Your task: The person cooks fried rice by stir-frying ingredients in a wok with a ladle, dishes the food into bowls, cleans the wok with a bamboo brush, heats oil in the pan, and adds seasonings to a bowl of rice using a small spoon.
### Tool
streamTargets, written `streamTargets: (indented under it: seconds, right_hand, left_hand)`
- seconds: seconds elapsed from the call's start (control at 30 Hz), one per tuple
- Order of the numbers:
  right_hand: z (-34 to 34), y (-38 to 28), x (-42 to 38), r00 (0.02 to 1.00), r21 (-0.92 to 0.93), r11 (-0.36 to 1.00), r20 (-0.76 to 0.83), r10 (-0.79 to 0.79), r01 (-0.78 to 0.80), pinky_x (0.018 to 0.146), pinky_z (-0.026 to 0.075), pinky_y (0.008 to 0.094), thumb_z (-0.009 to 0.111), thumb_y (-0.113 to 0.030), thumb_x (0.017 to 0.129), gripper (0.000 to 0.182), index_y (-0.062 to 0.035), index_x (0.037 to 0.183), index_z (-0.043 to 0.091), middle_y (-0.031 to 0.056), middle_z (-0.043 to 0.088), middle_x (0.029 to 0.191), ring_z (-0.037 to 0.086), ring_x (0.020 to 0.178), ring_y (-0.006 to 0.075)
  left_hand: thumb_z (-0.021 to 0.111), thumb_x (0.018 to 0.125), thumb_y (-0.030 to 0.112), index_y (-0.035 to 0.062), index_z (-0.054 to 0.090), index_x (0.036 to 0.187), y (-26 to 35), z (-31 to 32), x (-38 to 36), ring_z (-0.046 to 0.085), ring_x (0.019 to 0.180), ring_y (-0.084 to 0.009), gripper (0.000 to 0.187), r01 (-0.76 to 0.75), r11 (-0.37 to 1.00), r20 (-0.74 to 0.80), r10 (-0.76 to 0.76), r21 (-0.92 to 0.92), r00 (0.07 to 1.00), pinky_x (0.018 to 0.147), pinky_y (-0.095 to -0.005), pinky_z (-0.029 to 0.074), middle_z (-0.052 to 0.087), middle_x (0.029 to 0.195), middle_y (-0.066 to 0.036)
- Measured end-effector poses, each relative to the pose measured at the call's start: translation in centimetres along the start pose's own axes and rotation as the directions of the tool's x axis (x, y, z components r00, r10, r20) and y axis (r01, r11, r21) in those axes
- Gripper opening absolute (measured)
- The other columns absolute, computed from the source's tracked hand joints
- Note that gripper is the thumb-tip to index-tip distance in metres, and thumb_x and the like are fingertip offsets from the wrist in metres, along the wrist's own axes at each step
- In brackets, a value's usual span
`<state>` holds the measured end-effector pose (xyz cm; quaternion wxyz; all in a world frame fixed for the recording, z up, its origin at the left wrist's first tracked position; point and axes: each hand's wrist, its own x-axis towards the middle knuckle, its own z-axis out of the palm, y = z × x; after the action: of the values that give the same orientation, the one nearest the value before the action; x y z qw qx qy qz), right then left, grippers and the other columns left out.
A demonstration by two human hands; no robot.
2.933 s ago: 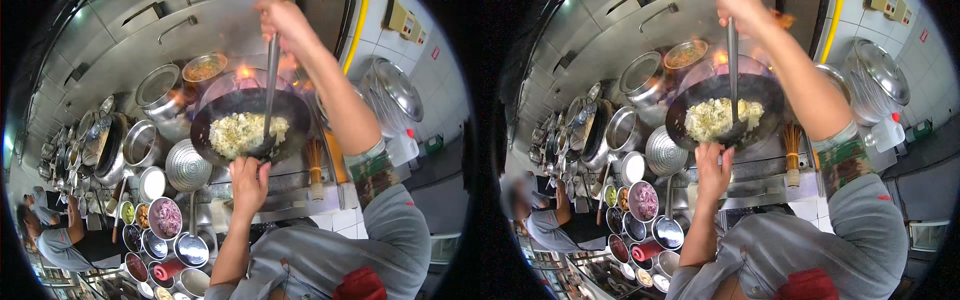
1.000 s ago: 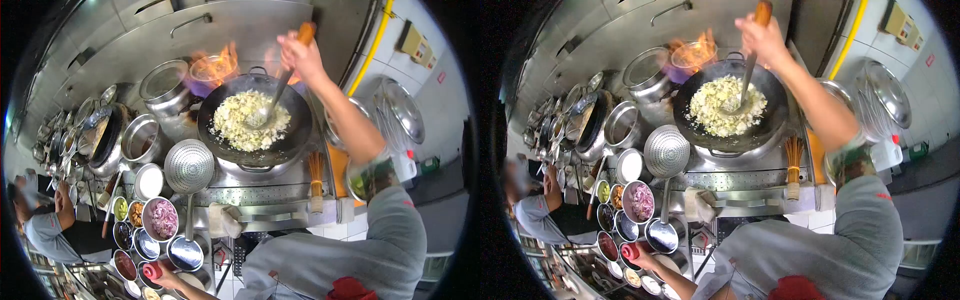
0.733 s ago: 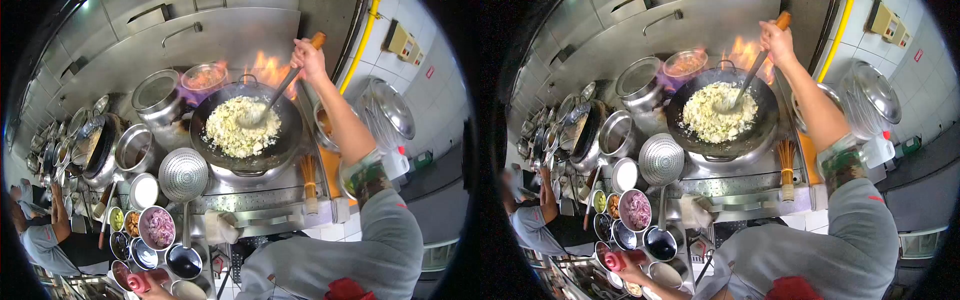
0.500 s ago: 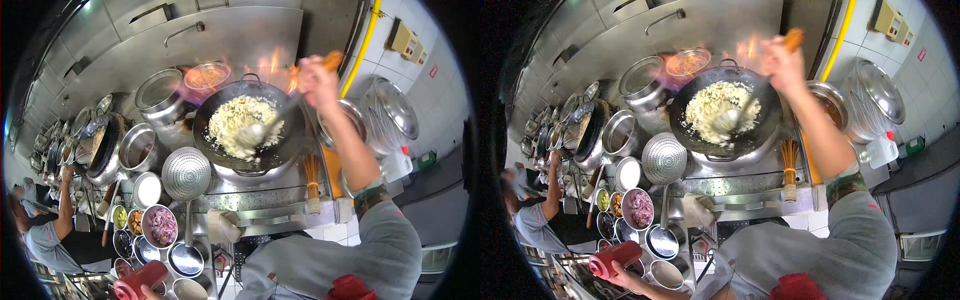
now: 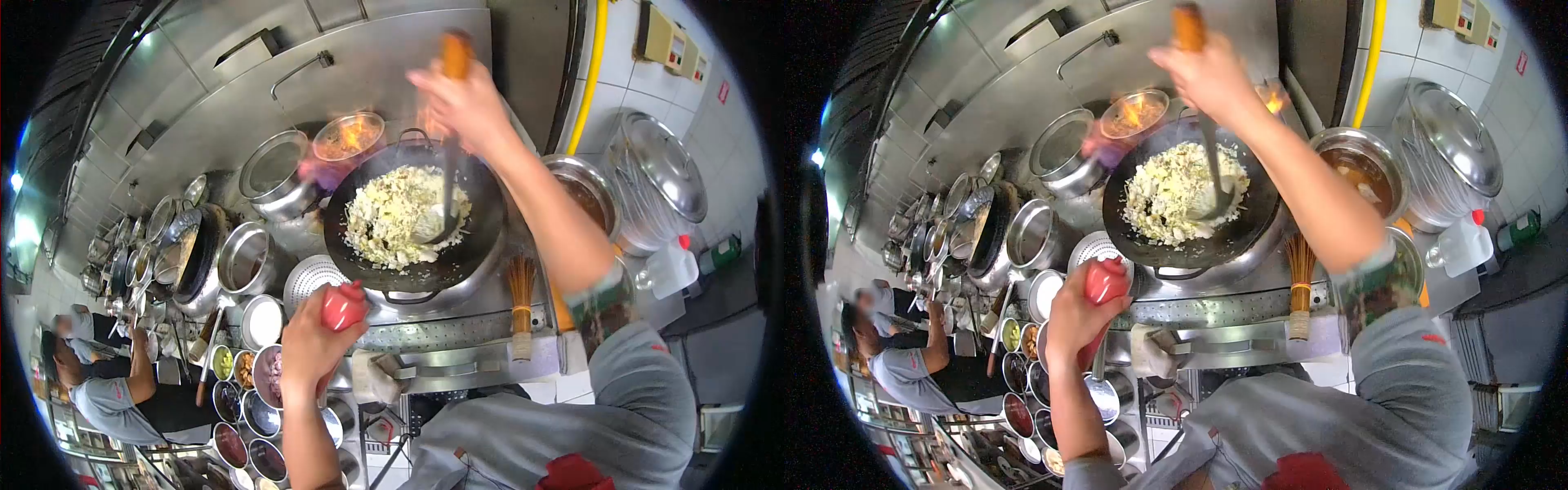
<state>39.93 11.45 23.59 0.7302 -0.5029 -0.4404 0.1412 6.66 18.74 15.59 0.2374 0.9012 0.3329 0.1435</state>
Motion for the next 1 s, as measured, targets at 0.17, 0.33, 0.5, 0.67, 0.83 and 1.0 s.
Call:
streamTargets:
  seconds: [0.17,0.33,0.5,0.67,0.83,1.0]
  right_hand:
    - [-2.8,2.0,-6.1,0.998,0.196,0.980,-0.056,-0.019,0.030,0.041,0.031,0.0260,0.067,-0.013,0.090,0.037,-0.0084,0.063,0.043,-0.0031,0.043,0.053,0.042,0.043,0.0068]
    - [-5.4,-1.3,-11.7,0.997,0.252,0.967,-0.063,-0.035,0.050,0.041,0.030,0.0274,0.059,-0.009,0.094,0.038,-0.0122,0.066,0.034,-0.0020,0.036,0.050,0.033,0.040,0.0090]
    - [-9.2,-0.4,-14.6,0.981,0.365,0.919,-0.171,-0.092,0.150,0.042,0.032,0.0271,0.058,-0.007,0.094,0.039,-0.0116,0.065,0.032,-0.0014,0.036,0.051,0.035,0.042,0.0091]
    - [-9.5,0.0,-14.5,0.980,0.402,0.906,-0.190,-0.062,0.136,0.043,0.032,0.0275,0.058,-0.009,0.094,0.040,-0.0124,0.065,0.031,-0.0009,0.037,0.050,0.035,0.041,0.0098]
    - [-8.3,-0.4,-10.6,0.970,0.334,0.932,-0.236,-0.063,0.142,0.042,0.032,0.0258,0.061,-0.014,0.093,0.026,-0.0108,0.072,0.046,-0.0024,0.037,0.053,0.036,0.042,0.0094]
    - [-17.5,0.7,-2.9,0.988,0.401,0.903,-0.052,-0.145,0.153,0.048,0.030,0.0231,0.050,-0.018,0.100,0.023,-0.0032,0.114,0.061,-0.0044,0.041,0.063,0.039,0.055,0.0063]
  left_hand:
    - [0.078,0.067,0.040,0.0101,0.062,0.109,2.5,5.6,7.6,0.066,0.098,-0.0366,0.054,-0.163,0.940,0.241,0.091,0.300,0.966,0.086,-0.0454,0.052,0.069,0.104,-0.017]
    - [0.061,0.084,0.028,0.0082,0.066,0.108,3.3,10.0,16.3,0.069,0.100,-0.0311,0.031,-0.103,0.808,0.136,0.029,0.580,0.990,0.084,-0.0408,0.055,0.070,0.107,-0.015]
    - [0.054,0.088,0.027,0.0136,0.076,0.101,3.4,7.8,19.0,0.069,0.103,-0.0256,0.029,0.084,0.747,0.045,-0.151,0.659,0.988,0.084,-0.0377,0.056,0.071,0.111,-0.011]
    - [0.059,0.086,0.028,0.0117,0.071,0.112,2.2,10.6,17.2,0.068,0.106,-0.0268,0.033,-0.082,0.666,0.259,-0.171,0.741,0.951,0.090,-0.0368,0.054,0.071,0.112,-0.011]
    - [0.069,0.077,0.032,0.0104,0.068,0.110,1.8,8.0,17.6,0.068,0.104,-0.0294,0.039,0.112,0.803,0.061,-0.181,0.585,0.982,0.088,-0.0399,0.055,0.070,0.111,-0.013]
    - [0.080,0.067,0.049,0.0121,0.057,0.128,-6.4,3.1,8.6,0.064,0.108,-0.0357,0.075,0.069,0.984,-0.103,-0.086,-0.163,0.991,0.092,-0.0424,0.050,0.067,0.115,-0.020]
